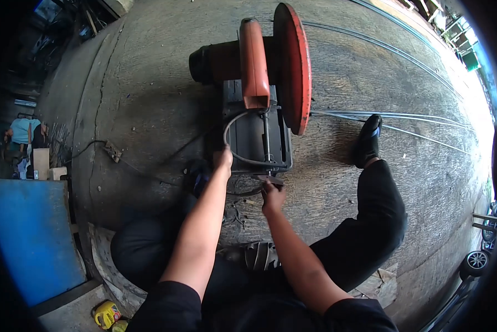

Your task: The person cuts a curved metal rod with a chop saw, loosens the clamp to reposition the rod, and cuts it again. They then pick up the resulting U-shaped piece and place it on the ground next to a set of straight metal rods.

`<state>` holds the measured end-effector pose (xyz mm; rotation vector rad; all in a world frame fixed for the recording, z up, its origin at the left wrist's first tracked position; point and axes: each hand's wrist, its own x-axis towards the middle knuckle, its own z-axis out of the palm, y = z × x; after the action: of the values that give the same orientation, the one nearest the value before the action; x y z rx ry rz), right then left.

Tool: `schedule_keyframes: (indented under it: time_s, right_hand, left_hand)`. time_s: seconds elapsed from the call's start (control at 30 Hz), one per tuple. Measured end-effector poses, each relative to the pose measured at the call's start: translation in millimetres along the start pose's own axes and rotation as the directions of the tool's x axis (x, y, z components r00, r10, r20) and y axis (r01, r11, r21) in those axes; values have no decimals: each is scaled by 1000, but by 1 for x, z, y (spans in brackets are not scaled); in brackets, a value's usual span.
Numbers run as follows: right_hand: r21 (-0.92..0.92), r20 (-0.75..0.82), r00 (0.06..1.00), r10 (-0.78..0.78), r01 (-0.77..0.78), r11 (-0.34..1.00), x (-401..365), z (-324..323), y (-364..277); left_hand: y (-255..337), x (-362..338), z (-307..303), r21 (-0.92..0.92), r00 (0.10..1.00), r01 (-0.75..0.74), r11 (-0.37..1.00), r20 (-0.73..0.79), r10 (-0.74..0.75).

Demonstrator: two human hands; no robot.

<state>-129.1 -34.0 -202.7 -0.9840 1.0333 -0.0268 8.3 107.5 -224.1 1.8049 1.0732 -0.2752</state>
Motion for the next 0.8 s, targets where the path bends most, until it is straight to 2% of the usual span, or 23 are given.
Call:
schedule_keyframes:
  time_s: [0.03, 0.07, 0.1, 0.13, 0.2, 0.23, 0.27, 0.3, 0.33, 0.37, 0.4, 0.43, 0.5, 0.53, 0.6, 0.63, 0.67, 0.7, 0.73, 0.77, 0.8]
  right_hand:
    - [-392, -15, 965, -262, 236, 889, -13, -7, 15]
    - [-644, 413, 844, -342, 536, 547, -35, -24, 23]
    - [-486, 874, 479, 83, 868, 101, -45, -35, 45]
    - [-474, 815, 419, 400, 879, 46, -73, -37, 61]
    - [-492, 844, 385, 374, 834, 251, -109, -30, 52]
    - [-494, 842, 388, 375, 834, 246, -99, -31, 57]
    - [-523, 850, 463, 250, 792, 313, -87, -32, 64]
    - [-539, 835, 536, 125, 749, 385, -78, -34, 67]
    - [-664, 694, 704, 152, 543, 515, -67, -27, 47]
    - [-724, 521, 829, 204, 301, 621, -53, -20, 22]
    - [-526, 483, 875, -29, 317, 789, -35, -21, 25]
    - [-291, 375, 895, -241, 360, 886, -22, -19, 19]
    - [-228, 210, 976, -65, 113, 967, -3, -27, 0]
    - [-232, 212, 975, -61, 111, 966, 1, -30, 0]
    - [-373, 211, 906, -366, 421, 827, 4, -29, -1]
    - [-446, 188, 891, -414, 453, 772, -3, -27, 5]
    - [-716, 533, 824, -190, 559, 418, -16, -29, 12]
    - [-720, 679, 710, 185, 694, -19, -37, -31, 21]
    - [-423, 714, 390, 582, 902, -85, -72, -29, 36]
    - [-506, 674, 439, 594, 860, -63, -103, -37, 59]
    - [-502, 680, 443, 584, 862, -69, -100, -36, 60]
  left_hand:
    - [6, -4, -3, -55, 989, 106, 993, 108, -100]
    - [10, -8, -6, -96, 956, 219, 971, 220, -193]
    - [11, 0, -3, -172, 950, 224, 959, 256, -176]
    - [13, 11, 2, -244, 943, 231, 942, 294, -155]
    - [21, 18, 8, -387, 932, 285, 877, 325, -160]
    - [26, 20, 11, -426, 915, 352, 834, 343, -211]
    - [28, 21, 9, -460, 896, 415, 785, 358, -264]
    - [24, 21, 8, -461, 896, 417, 784, 354, -268]
    - [21, 22, 7, -460, 899, 397, 794, 368, -236]
    - [21, 23, 7, -461, 902, 373, 805, 384, -198]
    - [22, 24, 6, -464, 903, 367, 806, 384, -191]
    - [21, 23, 4, -474, 902, 368, 800, 390, -184]
    - [22, 18, 1, -452, 901, 348, 821, 403, -160]
    - [24, 13, -2, -455, 902, 350, 819, 400, -164]
    - [29, 8, -6, -443, 915, 306, 843, 380, -133]
    - [30, 6, -6, -440, 915, 307, 844, 380, -135]
    - [31, 5, -5, -430, 918, 301, 851, 374, -135]
    - [31, 4, -5, -421, 920, 295, 858, 368, -136]
    - [27, 2, -5, -419, 919, 298, 858, 368, -140]
    - [26, 2, -4, -465, 920, 320, 826, 362, -153]
    - [33, 2, -4, -510, 921, 333, 793, 356, -158]
